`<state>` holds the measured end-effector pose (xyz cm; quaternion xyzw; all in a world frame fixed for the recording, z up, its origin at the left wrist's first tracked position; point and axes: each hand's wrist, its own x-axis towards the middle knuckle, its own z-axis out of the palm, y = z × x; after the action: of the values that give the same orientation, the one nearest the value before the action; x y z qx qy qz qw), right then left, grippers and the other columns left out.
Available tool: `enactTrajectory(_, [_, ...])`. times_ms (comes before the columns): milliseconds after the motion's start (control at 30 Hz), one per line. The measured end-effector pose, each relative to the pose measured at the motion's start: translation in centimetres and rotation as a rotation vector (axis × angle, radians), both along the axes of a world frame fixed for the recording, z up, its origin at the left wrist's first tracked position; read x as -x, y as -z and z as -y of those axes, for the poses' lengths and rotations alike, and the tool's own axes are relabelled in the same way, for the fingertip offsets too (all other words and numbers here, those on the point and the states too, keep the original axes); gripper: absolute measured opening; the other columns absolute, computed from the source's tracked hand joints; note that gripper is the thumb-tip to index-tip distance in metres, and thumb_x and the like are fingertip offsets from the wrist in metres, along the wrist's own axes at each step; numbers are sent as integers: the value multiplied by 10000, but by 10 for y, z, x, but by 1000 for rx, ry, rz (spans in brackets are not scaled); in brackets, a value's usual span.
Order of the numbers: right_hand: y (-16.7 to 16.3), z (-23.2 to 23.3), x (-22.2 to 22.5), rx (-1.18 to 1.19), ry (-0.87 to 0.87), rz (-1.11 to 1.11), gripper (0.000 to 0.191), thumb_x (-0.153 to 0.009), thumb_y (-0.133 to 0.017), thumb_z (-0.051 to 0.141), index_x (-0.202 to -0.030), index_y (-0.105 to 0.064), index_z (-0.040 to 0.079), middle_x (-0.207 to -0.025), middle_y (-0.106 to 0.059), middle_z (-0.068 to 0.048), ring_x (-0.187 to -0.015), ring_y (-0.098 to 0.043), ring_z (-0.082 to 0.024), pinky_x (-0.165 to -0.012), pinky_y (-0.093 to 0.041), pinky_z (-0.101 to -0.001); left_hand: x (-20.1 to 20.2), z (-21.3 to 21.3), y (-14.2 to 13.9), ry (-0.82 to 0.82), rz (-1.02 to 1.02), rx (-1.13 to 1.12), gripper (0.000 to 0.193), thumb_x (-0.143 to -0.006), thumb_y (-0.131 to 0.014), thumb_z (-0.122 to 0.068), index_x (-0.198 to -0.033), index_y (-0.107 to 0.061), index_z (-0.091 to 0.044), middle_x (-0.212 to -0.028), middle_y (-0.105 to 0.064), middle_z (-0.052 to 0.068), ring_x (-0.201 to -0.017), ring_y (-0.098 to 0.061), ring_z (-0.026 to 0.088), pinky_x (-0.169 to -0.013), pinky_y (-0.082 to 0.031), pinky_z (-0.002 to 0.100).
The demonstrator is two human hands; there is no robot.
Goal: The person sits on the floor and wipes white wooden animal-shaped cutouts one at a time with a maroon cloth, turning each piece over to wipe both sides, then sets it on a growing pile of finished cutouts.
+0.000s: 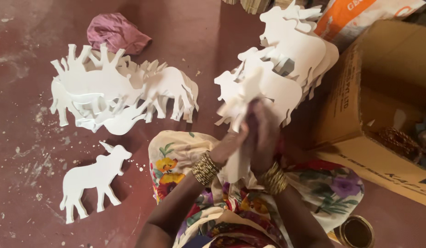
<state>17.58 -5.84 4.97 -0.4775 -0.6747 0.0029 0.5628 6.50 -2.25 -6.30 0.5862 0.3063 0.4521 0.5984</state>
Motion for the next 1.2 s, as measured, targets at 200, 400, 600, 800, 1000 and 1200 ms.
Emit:
enactTrajectory(200, [3, 37, 0, 84, -233, 155, 246, -1019, -597, 56, -1263, -610, 28, -1220, -654, -160, -1175, -632, -338, -1046, -498, -436, 43, -1, -26, 127, 42, 349, 764, -981, -405, -698, -1308, -627, -44, -1228, -690, 49, -1147, -642, 154, -1007, -507, 281])
enactTrajectory(400, [-29, -6, -40, 20, 48, -316, 315, -1082, -611, 129, -1383, -605, 34, -1343, -654, -144, -1221, -662, -278, -1042, -570, -332, 15, -3, 31, 168, -168, 258, 604, -1011, -495, -611, -1145, -676, -50, -764, -494, -45, -717, -411, 71, -606, -399, 267])
enactTrajectory(600, [-24, -12, -15, 9, -128, 71, 286, -1055, -585, 92, -1329, -661, 62, -1417, -542, -181, -1307, -588, -334, -1093, -544, -392, 3, -4, 60, 154, -162, 37, 570, -1111, -405, -554, -1055, -670, -52, -816, -586, -50, -756, -565, 31, -576, -433, 230])
enactTrajectory(800, [21, 1, 1, 87, -42, 39, 306, -1034, -568, 69, -1328, -641, 29, -1356, -569, -189, -1292, -563, -366, -1106, -484, -466, 27, -5, 4, 88, 47, 304, 502, -1053, -559, -524, -1217, -624, -53, -861, -552, -16, -726, -495, 56, -557, -398, 244])
enactTrajectory(1000, [59, 47, 22, 258, -236, -126, 298, -987, -596, -1, -1279, -636, 44, -1292, -581, -184, -1208, -616, -331, -1005, -540, -384, 51, -4, -71, -68, 277, 530, 601, -958, -565, -567, -1130, -665, 0, -924, -722, 28, -803, -693, 84, -704, -576, 241])
enactTrajectory(1200, [117, 63, 13, 537, -438, -283, 379, -858, -547, -105, -1202, -613, 38, -1200, -582, -134, -1061, -641, -219, -875, -551, -298, 71, -5, -84, -163, 290, 406, 602, -964, -627, -631, -1007, -650, -32, -809, -647, 29, -674, -601, 102, -562, -475, 256])
